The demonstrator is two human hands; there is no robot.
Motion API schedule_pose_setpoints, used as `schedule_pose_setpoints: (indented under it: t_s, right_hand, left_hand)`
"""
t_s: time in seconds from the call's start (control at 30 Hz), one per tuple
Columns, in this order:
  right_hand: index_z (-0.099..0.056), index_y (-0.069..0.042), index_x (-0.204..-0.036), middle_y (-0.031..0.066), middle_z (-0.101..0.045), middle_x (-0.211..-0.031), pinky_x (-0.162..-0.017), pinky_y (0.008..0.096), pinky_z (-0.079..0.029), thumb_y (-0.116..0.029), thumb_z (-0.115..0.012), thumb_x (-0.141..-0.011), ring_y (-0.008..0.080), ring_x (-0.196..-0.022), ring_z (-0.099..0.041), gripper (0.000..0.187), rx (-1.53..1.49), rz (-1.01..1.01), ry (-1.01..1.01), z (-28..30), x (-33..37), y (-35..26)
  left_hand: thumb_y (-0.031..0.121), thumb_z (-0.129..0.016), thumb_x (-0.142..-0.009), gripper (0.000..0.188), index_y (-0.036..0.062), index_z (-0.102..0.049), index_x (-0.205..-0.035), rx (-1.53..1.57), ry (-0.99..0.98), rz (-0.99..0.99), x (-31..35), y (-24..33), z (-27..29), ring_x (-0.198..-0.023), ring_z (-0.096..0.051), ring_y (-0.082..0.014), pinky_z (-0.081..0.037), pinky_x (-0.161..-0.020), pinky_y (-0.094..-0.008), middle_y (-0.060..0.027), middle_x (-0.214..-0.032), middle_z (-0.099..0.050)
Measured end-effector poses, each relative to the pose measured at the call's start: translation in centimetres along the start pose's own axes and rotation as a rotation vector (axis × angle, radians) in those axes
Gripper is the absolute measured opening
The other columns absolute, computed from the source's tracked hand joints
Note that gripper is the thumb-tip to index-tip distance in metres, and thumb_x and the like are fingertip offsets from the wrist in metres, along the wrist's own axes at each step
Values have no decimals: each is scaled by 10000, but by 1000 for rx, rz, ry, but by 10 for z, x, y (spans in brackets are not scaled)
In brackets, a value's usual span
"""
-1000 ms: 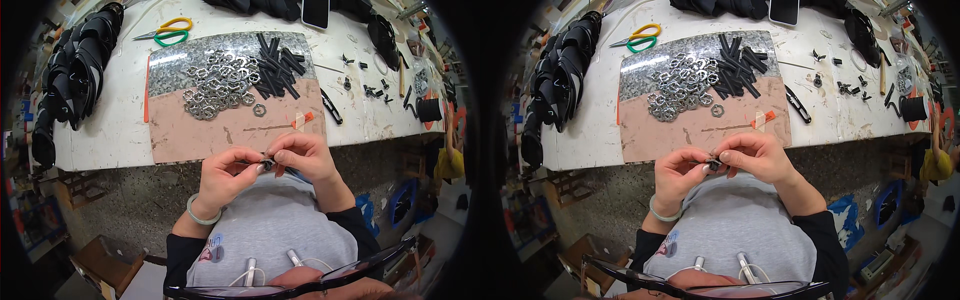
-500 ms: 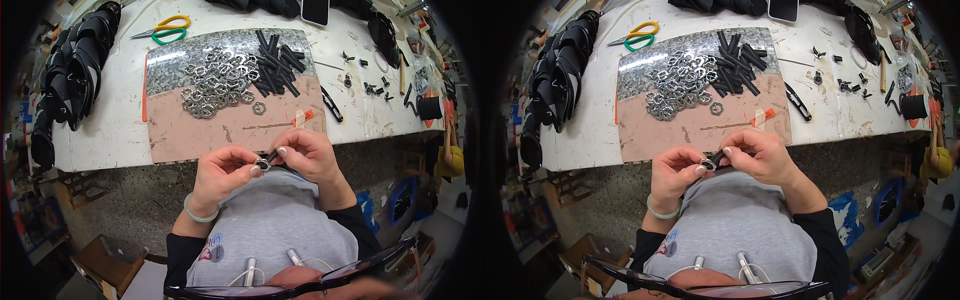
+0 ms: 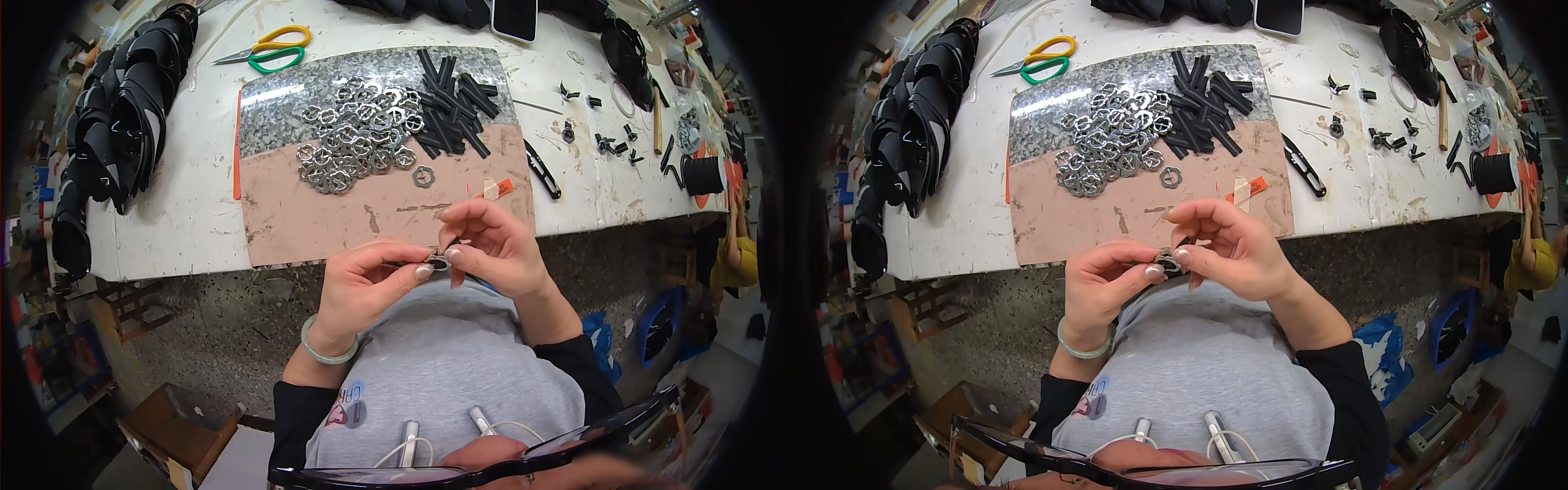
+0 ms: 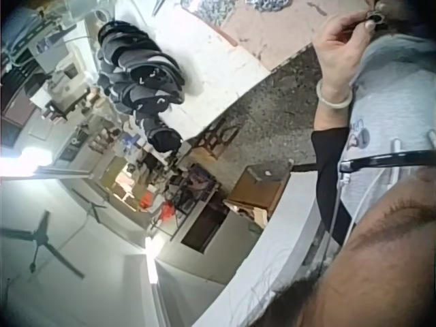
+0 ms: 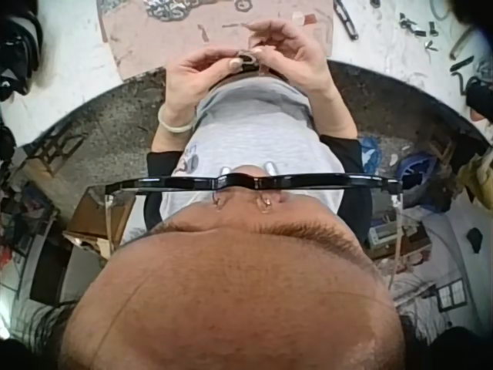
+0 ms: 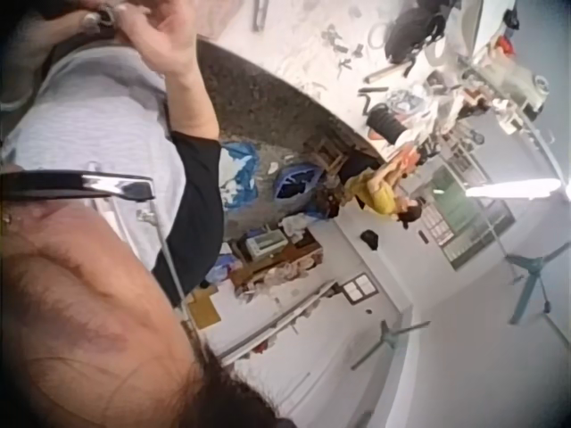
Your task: The person threads metal buckles onto straps by hand and trims the ends of the straps using scissors.
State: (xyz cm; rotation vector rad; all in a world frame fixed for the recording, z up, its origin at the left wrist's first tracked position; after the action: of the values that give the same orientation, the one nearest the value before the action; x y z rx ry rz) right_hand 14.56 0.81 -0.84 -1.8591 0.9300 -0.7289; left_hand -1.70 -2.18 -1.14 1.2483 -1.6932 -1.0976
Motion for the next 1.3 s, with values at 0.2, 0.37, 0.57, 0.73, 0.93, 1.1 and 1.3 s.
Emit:
schedule_pose_setpoints:
  t_s: [0.2,0.37,0.57,0.73,0.93,1.1,1.3]
  right_hand:
    - [-503,18,-1046,108,-558,-907,-637,248,-502,149,-539,-780,161,-783,-582,298,753,624,294,11,8,-22]
    - [-551,-32,-980,114,-609,-850,-628,323,-488,127,-578,-682,263,-723,-586,339,859,789,-50,-3,7,-36]
    - [-615,-59,-981,58,-637,-886,-659,335,-489,35,-645,-587,246,-780,-584,406,1169,839,-213,-12,7,-44]
    - [-564,-17,-1084,97,-620,-953,-706,299,-506,66,-660,-685,211,-847,-599,419,679,618,-19,3,3,-23]
    - [-502,-2,-1196,97,-597,-982,-693,246,-518,58,-649,-756,138,-861,-594,468,428,319,95,9,2,-4]
    - [-512,-3,-1194,54,-587,-893,-685,223,-517,55,-652,-764,91,-824,-578,456,412,242,143,10,1,-4]
    - [-499,3,-1179,56,-584,-887,-726,233,-512,48,-635,-789,89,-829,-576,415,397,212,186,12,4,-5]
  left_hand:
    - [-82,-583,-810,215,-56,-606,-1022,88,154,-52,7,1,2,-819,-612,-124,-535,-718,-253,-102,-912,-626]
    - [158,-517,-920,302,-30,-530,-1157,363,-35,334,-2,-7,-9,-815,-620,-151,-551,-661,-274,-128,-924,-611]
    - [111,-543,-894,308,-34,-507,-1164,562,-135,461,-2,-12,-15,-731,-641,-171,-558,-614,-274,-133,-914,-631]
    - [-34,-563,-844,242,-79,-518,-1078,273,113,205,1,-10,-7,-822,-644,-173,-557,-716,-267,-152,-935,-626]
    - [-59,-572,-833,223,-75,-532,-1052,104,185,51,1,-5,-11,-855,-637,-170,-545,-769,-267,-157,-957,-627]
    - [-60,-578,-830,220,-76,-537,-1045,52,188,47,1,-9,-10,-878,-636,-182,-541,-784,-269,-163,-952,-631]
    - [-53,-560,-845,264,-85,-527,-1104,125,162,155,2,-6,-11,-889,-638,-196,-541,-792,-275,-164,-952,-633]
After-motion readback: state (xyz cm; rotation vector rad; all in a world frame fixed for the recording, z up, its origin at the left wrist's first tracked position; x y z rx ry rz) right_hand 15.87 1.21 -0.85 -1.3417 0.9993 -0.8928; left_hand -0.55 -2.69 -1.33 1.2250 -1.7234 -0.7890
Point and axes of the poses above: each hand's wrist, its own x-axis away from the middle knuckle, its own z-axis out of the back of the hand, y = z × x, the point moved 4 cm from there along -x, towards the middle knuckle
